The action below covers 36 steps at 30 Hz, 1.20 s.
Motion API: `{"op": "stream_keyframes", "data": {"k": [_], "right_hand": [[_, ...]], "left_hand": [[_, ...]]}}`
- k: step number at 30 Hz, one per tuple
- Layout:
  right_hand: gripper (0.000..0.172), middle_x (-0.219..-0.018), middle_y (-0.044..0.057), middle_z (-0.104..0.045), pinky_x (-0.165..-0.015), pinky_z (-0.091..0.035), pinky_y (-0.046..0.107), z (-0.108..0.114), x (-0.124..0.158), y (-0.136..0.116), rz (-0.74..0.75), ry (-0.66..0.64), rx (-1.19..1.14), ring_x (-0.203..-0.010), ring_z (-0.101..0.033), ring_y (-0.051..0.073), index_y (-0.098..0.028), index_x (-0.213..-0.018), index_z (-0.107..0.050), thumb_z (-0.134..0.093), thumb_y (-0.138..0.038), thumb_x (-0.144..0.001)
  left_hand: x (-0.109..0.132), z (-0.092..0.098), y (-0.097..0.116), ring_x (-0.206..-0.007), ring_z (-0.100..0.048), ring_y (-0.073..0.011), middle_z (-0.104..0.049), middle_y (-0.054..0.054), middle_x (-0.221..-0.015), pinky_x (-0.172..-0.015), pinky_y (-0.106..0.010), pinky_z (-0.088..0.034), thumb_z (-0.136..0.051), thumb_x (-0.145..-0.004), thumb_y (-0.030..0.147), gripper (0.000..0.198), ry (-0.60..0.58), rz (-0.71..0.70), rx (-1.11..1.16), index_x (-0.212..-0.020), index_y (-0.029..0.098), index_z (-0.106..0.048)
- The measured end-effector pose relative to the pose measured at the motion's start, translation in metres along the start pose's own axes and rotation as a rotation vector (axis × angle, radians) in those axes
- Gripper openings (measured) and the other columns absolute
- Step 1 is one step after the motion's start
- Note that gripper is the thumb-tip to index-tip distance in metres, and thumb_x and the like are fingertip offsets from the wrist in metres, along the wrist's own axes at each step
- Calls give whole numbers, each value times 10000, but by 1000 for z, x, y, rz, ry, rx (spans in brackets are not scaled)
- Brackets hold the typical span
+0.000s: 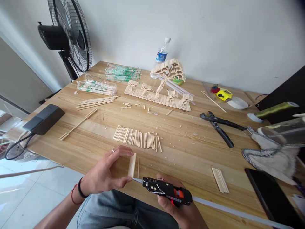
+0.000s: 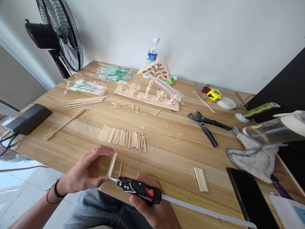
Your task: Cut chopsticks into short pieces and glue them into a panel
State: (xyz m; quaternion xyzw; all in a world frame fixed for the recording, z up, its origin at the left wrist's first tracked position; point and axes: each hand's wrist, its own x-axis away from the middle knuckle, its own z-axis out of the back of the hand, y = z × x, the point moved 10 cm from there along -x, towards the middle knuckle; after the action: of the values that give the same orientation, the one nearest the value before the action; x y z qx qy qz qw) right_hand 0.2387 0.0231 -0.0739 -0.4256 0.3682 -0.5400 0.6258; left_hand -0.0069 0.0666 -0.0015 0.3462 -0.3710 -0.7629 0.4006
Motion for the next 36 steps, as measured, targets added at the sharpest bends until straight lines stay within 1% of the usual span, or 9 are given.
{"op": "stream_keyframes", "data": {"k": [5, 14, 19, 27, 36], "right_hand": [[515, -1250, 133, -803, -1079, -590, 561, -1, -1, 2, -15, -12, 0, -1206, -743, 385, -292, -1226, -789, -737, -681, -892], [509, -1265, 131, -804, -1075, -602, 540, -1, -1, 2, -11, -1, 17, -1212, -748, 381, -286, -1235, -777, -733, -669, -902], [504, -1262, 118, -805, -1082, -595, 541, 0, -1, 3, -22, 1, 3, -1212, -747, 376, -297, -1238, -772, -731, -670, -902], [528, -1265, 138, -801, -1083, -584, 568, -1, -2, 7, -58, -3, -10, -1212, -741, 389, -281, -1232, -774, -733, -683, -892], [493, -1186, 130, -822, -1051, -601, 525, 0, -8, -6, -14, -1, -6, -1155, -751, 396, -256, -1198, -797, -732, -652, -912]], "left_hand": [[-1, 0, 0, -1217, -680, -292, -684, -110, -1350, -1032, -444, -572, -815, -885, 305, 554, 3, 12, 5, -1371, 280, -550], [-2, -1, 2, -1221, -682, -284, -688, -101, -1344, -1034, -419, -570, -821, -870, 273, 569, -10, -11, 7, -1369, 285, -548], [-1, -1, 3, -1228, -683, -288, -693, -104, -1343, -1036, -423, -570, -818, -864, 261, 567, -12, -15, 3, -1365, 283, -553], [1, -2, 1, -1243, -678, -295, -695, -113, -1357, -1043, -434, -569, -815, -861, 260, 572, -21, -15, 7, -1377, 273, -567], [0, -4, 5, -1233, -670, -292, -687, -120, -1349, -1047, -436, -555, -834, -854, 262, 587, -33, -49, 47, -1372, 267, -558]]}}
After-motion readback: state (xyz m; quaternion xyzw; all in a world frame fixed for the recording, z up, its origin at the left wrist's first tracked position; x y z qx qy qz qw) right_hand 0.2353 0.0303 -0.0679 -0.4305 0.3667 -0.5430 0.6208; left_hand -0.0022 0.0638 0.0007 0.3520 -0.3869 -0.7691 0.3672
